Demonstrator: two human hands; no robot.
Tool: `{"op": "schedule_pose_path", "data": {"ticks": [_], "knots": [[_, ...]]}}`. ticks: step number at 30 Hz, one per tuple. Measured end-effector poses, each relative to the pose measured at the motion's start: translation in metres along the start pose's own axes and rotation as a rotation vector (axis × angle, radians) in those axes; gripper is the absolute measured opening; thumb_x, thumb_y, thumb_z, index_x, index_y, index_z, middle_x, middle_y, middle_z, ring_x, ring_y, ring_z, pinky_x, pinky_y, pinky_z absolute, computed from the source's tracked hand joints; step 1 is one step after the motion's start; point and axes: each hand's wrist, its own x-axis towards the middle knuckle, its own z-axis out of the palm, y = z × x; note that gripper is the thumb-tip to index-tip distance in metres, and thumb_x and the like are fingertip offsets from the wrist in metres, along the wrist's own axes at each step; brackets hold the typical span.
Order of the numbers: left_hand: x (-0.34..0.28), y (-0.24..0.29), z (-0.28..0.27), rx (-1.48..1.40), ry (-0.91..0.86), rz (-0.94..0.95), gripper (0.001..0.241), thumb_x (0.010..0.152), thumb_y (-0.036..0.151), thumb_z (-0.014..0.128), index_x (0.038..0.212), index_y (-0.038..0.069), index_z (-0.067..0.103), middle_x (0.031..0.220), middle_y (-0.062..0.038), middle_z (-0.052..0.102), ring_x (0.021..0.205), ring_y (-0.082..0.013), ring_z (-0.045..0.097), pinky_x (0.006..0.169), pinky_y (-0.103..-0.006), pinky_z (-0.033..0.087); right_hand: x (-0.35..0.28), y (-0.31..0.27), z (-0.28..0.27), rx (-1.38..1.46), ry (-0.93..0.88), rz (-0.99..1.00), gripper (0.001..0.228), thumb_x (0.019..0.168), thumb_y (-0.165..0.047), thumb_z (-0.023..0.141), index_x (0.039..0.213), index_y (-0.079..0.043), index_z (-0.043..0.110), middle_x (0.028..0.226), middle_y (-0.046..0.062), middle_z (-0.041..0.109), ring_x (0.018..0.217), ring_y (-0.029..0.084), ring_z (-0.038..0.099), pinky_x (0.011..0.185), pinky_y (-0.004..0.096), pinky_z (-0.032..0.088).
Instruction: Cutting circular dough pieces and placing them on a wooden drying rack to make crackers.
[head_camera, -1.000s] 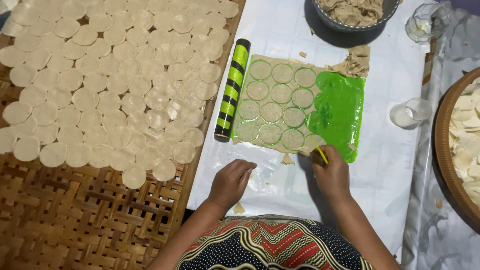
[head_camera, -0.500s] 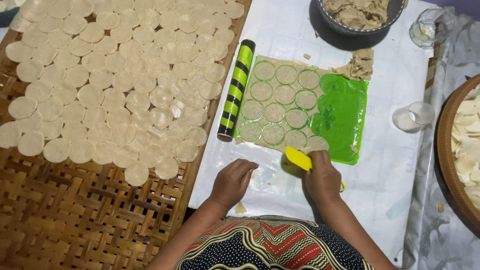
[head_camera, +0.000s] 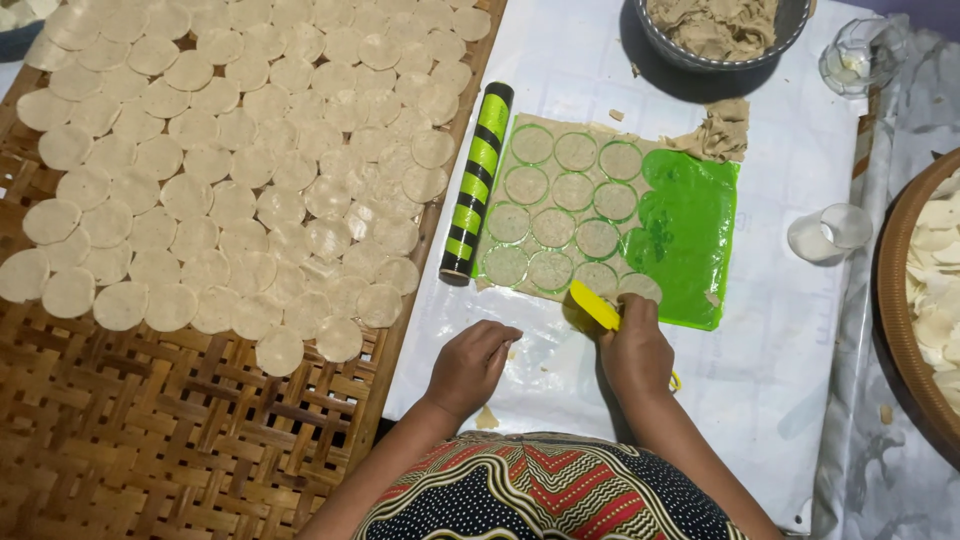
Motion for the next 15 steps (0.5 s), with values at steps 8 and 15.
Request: {"op": "schedule_pose_path", "data": {"ticks": [8, 15], "knots": [[-0.001, -0.011, 0.006, 0.026, 0.019, 0.032, 0.018, 0.101, 0.011, 0.057, 0.113, 0.014, 0.07, 0.099, -0.006, 0.07, 0.097, -0.0294, 0.073, 0.082, -0.0401, 0.061, -0.031, -0.053, -0.015, 0.072, -0.151, -0.342, 0.048, 0.075, -0.003, 0.064, 0.119, -0.024, 0.061, 0.113, 0.003, 0.057, 0.09, 0.042, 0.074, 0.073, 0.057, 0.063], [0.0, -0.003, 0.001, -0.002, 0.011, 0.011, 0.019, 0.102, 0.011, 0.055, 0.113, 0.013, 0.071, 0.098, -0.006, 0.071, 0.094, -0.0283, 0.073, 0.081, -0.0393, 0.061, -0.018, -0.042, -0.01, 0.027, -0.096, -0.106, 0.05, 0.082, -0.005, 0.07, 0.129, -0.013, 0.054, 0.125, 0.013, 0.049, 0.086, 0.048, 0.072, 0.074, 0.061, 0.061]]}}
